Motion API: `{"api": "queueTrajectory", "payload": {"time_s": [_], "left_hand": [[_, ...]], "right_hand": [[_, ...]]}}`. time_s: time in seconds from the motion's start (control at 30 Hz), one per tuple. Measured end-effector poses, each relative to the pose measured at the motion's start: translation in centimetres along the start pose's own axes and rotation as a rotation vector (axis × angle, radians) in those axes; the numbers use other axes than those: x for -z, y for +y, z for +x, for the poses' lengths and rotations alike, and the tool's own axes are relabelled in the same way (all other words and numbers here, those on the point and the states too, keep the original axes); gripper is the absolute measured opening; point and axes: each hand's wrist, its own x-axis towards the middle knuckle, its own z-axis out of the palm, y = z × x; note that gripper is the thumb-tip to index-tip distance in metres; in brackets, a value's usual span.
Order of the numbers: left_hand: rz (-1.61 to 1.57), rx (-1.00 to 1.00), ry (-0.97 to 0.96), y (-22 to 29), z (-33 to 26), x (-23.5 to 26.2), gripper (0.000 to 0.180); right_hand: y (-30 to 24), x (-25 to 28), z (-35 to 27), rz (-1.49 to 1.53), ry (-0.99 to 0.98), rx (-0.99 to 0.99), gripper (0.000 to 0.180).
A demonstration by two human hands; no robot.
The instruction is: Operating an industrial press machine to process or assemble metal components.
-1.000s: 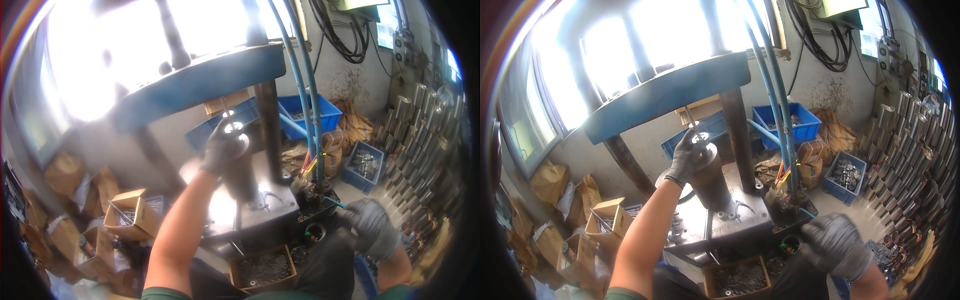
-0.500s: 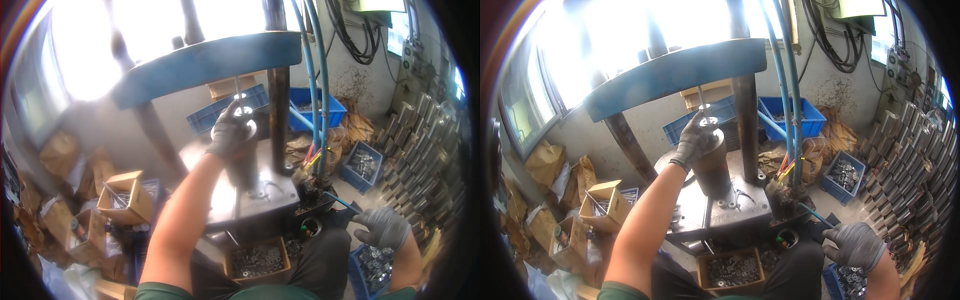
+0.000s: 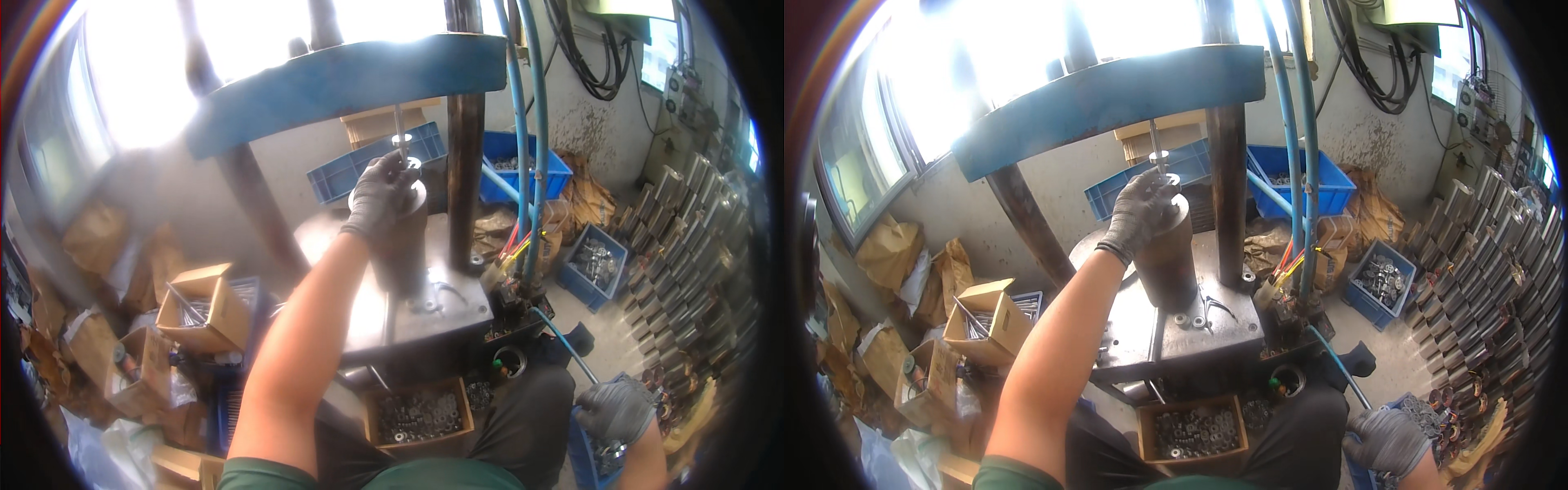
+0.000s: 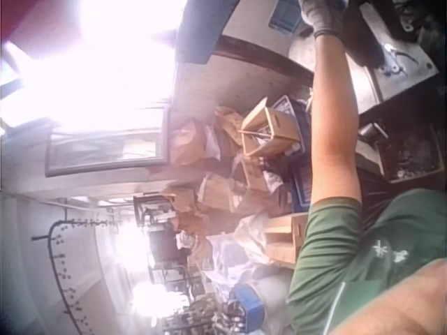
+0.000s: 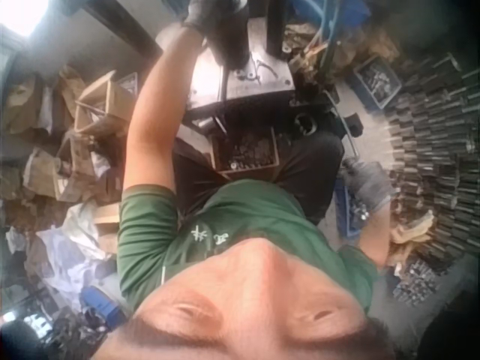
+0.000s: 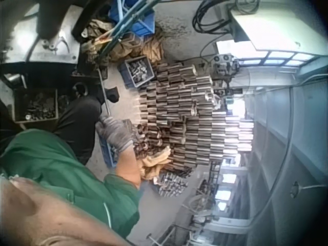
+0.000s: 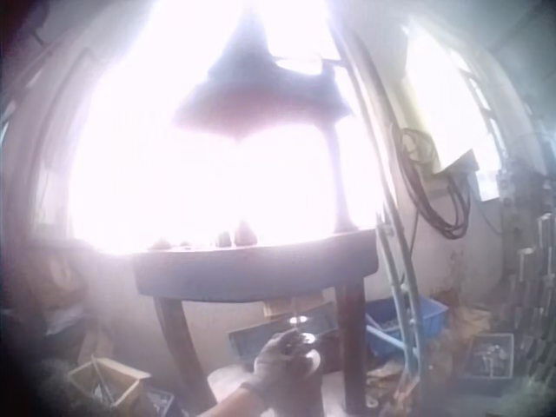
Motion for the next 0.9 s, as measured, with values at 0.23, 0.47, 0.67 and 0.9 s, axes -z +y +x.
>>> {"api": "queueTrajectory", "payload": {"time_s": [0.23,0.47,0.67,0.9], "left_hand": [[0.202,-0.065,-0.004,0.2,0.1,-0.4,0.034],[0.132,-0.089,-0.005,-0.1,0.3,0.2,0.031],[0.120,-0.097,-0.045,-0.4,0.6,-0.4,0.030],[0.181,0.001,-0.051,0.9,-0.3,-0.5,0.033]], "right_hand": [[0.2,-0.3,-0.4,-0.006,-0.039,-0.041,0.033],[-0.6,2.5,0.5,0.101,0.210,-0.042,0.032],[-0.5,1.7,-0.3,0.039,-0.053,-0.065,0.026],[0.9,4.4,3.8,-0.169,0.924,0.120,0.045]]}}
